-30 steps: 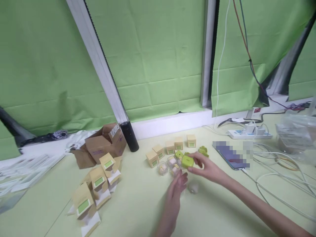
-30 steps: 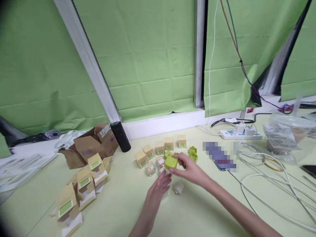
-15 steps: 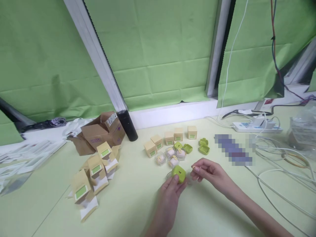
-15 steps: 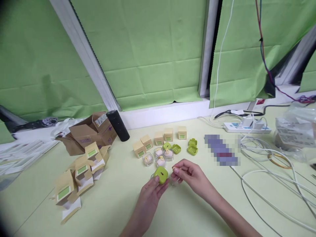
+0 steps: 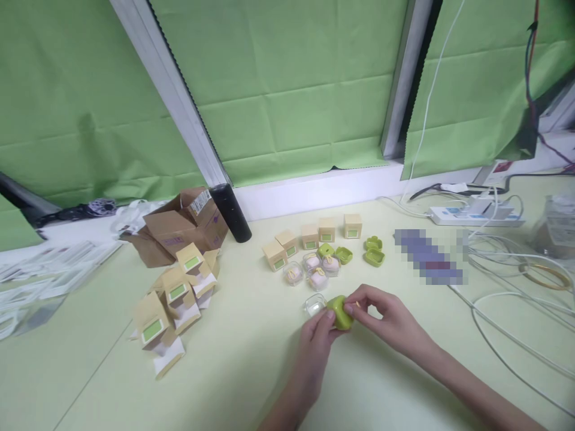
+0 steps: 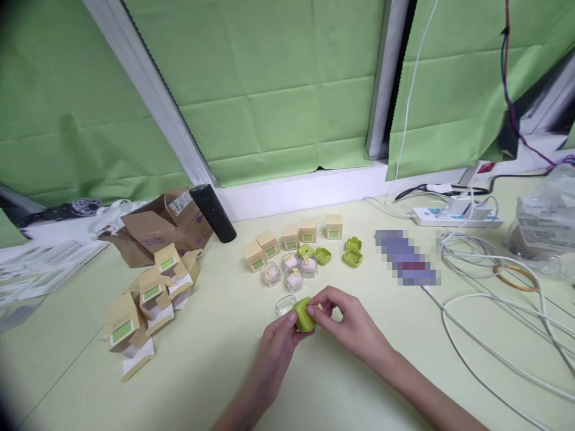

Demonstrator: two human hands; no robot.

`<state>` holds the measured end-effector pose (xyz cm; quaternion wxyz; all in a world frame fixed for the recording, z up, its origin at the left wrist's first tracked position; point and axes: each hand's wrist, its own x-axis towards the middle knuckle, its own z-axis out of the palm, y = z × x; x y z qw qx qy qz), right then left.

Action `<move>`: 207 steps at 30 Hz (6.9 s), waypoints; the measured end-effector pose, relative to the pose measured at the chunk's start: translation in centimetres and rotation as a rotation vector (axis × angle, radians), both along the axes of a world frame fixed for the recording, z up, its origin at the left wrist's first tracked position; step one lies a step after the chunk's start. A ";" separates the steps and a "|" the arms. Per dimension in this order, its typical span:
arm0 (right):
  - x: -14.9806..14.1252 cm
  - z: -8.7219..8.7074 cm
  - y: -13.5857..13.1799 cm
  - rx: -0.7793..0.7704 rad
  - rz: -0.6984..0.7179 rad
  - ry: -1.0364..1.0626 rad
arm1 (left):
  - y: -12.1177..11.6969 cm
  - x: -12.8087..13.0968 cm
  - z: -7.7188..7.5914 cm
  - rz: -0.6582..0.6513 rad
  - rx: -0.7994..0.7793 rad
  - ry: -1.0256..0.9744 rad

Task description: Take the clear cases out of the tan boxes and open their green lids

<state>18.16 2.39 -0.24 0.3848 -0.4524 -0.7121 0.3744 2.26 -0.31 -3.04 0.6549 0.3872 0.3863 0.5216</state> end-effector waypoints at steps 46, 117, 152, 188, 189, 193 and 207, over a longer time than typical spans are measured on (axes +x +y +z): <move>0.9 1.3 -0.5 0.253 0.453 -0.034 | -0.1 -0.7 1.4 -0.145 0.071 0.109; 0.9 -0.6 -0.2 0.344 0.169 -0.047 | 1.5 -0.8 1.4 -0.092 0.041 0.269; 0.0 -1.5 -0.6 0.411 0.177 -0.043 | 1.5 -1.1 1.2 -0.109 -0.084 0.128; 0.4 -0.1 0.5 -0.282 -0.120 0.370 | 0.3 0.1 1.9 -0.088 -0.246 -0.166; 0.4 0.0 0.5 -0.302 -0.099 0.375 | 0.4 0.1 1.9 -0.099 -0.247 -0.178; 0.5 0.3 0.5 -0.441 0.073 0.395 | 0.6 -0.1 1.9 -0.135 -0.255 -0.197; 1.2 1.0 -0.5 0.271 -0.057 0.087 | 1.1 -0.4 2.1 0.035 -0.117 -0.205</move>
